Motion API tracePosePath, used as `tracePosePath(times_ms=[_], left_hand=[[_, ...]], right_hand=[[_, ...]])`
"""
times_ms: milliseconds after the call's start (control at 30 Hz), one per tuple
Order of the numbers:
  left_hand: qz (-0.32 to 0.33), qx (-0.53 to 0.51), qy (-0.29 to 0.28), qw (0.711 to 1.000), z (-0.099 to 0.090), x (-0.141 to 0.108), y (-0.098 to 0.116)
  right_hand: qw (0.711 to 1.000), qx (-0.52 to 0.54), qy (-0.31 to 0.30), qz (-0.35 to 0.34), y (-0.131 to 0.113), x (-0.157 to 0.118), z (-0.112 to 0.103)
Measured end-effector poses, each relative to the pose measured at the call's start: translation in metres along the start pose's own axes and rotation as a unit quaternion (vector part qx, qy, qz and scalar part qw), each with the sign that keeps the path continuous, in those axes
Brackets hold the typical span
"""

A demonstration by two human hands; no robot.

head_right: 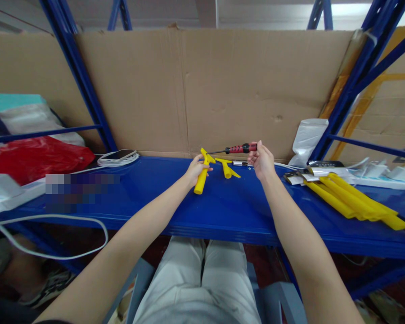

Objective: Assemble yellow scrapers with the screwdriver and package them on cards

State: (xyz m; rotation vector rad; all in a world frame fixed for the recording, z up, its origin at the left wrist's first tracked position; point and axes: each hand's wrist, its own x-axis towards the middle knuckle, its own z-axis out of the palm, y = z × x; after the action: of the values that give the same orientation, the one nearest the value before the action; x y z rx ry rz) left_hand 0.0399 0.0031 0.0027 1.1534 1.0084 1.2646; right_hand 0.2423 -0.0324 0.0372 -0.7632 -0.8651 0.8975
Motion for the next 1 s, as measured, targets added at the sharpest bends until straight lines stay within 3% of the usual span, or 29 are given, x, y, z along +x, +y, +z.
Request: tracePosePath(times_ms=[1000], left_hand=[[0.001,0.003,0.001,1.000,0.002,-0.003,0.001]], right_hand=[[0.999,-0.018,0.040,-0.003,0.009,0.006,-0.003]])
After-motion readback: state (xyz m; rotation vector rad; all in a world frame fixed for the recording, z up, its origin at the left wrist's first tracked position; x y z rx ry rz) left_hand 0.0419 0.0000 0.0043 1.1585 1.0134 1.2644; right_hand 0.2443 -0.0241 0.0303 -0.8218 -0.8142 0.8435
